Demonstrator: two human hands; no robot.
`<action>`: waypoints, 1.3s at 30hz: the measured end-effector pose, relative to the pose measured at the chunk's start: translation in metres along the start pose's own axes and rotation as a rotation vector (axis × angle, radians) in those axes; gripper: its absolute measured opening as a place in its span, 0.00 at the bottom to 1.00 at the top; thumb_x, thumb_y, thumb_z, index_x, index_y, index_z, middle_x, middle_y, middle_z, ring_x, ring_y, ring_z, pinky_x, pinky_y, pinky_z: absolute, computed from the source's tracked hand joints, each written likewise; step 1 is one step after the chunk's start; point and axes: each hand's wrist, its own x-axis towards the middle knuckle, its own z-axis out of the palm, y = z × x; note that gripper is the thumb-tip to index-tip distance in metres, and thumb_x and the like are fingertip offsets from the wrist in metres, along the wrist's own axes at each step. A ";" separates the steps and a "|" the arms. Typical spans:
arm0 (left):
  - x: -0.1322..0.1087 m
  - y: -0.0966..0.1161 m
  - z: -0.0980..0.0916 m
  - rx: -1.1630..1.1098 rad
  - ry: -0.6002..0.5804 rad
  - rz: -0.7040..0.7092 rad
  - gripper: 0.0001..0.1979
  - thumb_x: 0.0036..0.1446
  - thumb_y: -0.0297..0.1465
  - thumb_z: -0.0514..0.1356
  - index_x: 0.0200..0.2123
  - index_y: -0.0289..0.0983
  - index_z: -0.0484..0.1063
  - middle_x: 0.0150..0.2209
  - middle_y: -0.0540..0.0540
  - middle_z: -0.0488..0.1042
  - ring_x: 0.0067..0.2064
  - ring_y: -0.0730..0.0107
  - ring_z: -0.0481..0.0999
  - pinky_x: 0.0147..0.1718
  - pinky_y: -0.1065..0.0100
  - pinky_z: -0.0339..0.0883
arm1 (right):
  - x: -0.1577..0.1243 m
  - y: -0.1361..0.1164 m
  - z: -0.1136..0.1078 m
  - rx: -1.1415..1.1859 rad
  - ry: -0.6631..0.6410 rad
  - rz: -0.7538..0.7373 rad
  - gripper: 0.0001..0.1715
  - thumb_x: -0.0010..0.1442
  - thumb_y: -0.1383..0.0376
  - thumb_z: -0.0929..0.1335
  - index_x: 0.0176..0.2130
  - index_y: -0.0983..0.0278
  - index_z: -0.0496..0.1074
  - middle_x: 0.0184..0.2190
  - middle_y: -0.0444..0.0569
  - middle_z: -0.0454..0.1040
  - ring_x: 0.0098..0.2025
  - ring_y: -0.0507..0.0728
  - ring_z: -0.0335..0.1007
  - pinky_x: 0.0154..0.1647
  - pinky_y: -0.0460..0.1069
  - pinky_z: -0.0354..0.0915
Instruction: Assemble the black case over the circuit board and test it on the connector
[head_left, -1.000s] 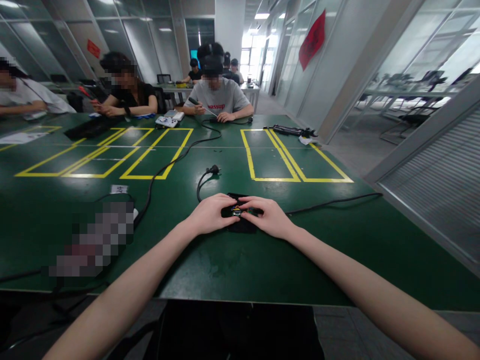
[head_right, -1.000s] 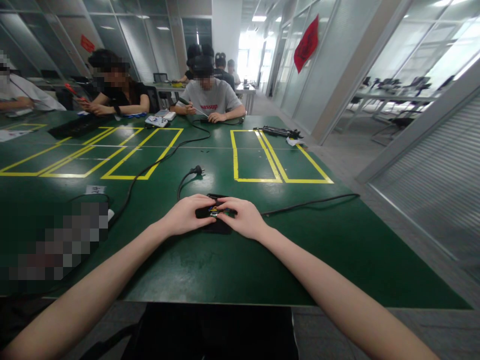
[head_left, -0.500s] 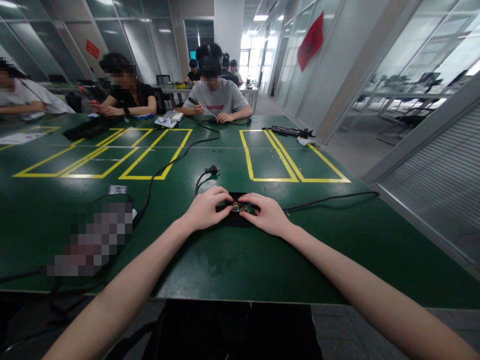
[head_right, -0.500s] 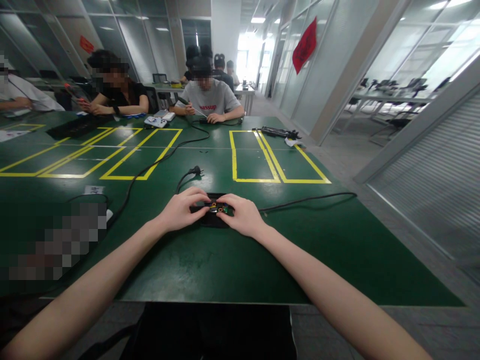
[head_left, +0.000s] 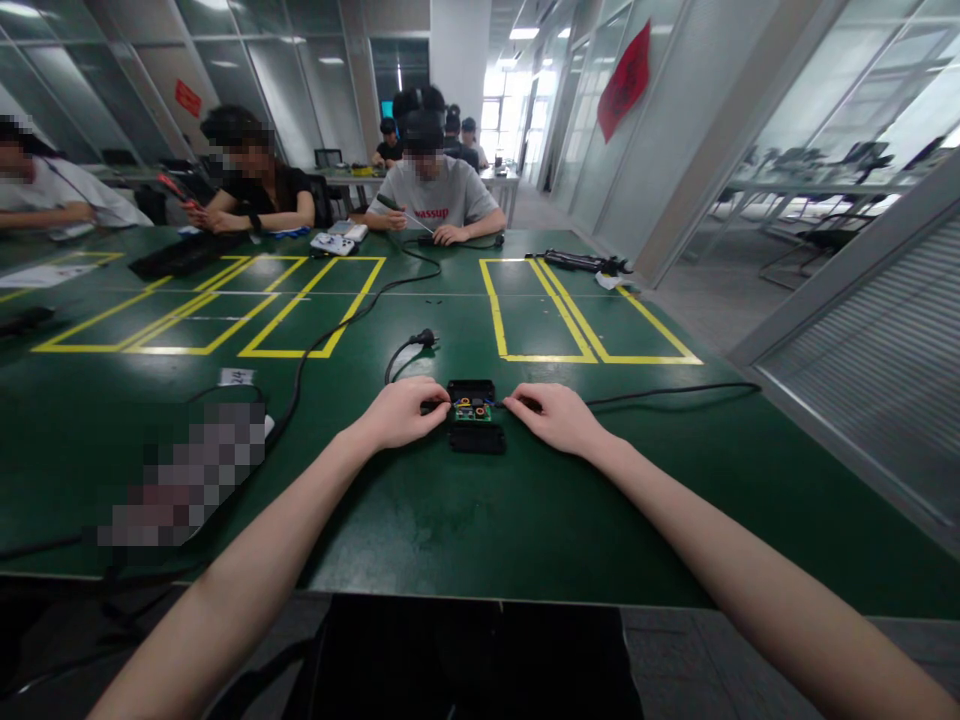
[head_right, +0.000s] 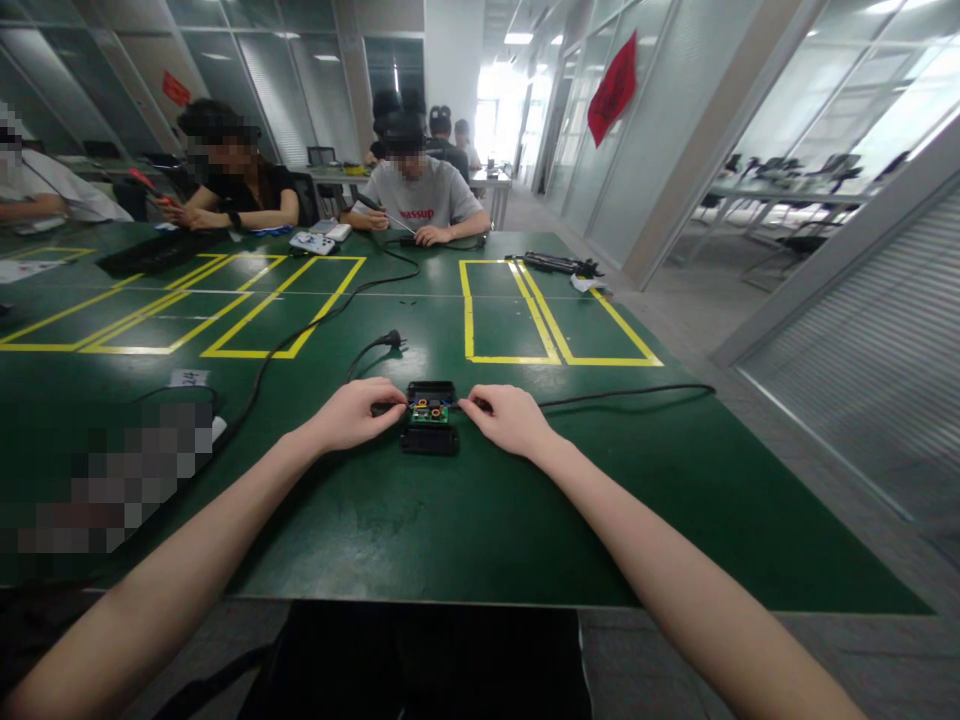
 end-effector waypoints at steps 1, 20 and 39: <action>0.000 0.001 -0.001 -0.017 0.012 -0.005 0.10 0.62 0.32 0.58 0.36 0.37 0.80 0.37 0.45 0.81 0.37 0.65 0.79 0.38 0.66 0.71 | 0.000 0.001 -0.002 -0.010 -0.017 0.018 0.19 0.69 0.55 0.66 0.29 0.59 0.74 0.23 0.45 0.74 0.25 0.55 0.68 0.26 0.48 0.54; -0.008 0.019 -0.006 -0.468 -0.010 -0.062 0.08 0.53 0.29 0.58 0.28 0.33 0.76 0.22 0.52 0.71 0.23 0.78 0.67 0.24 0.76 0.61 | -0.011 -0.007 -0.015 0.203 -0.095 -0.198 0.26 0.70 0.52 0.64 0.28 0.64 0.77 0.20 0.45 0.70 0.21 0.51 0.61 0.27 0.47 0.54; -0.008 0.015 0.006 -0.454 -0.058 -0.107 0.07 0.53 0.29 0.59 0.30 0.34 0.78 0.22 0.52 0.70 0.25 0.75 0.66 0.26 0.74 0.60 | -0.008 0.001 -0.010 0.217 -0.179 -0.105 0.16 0.67 0.57 0.68 0.34 0.62 0.80 0.24 0.45 0.76 0.24 0.52 0.66 0.28 0.48 0.56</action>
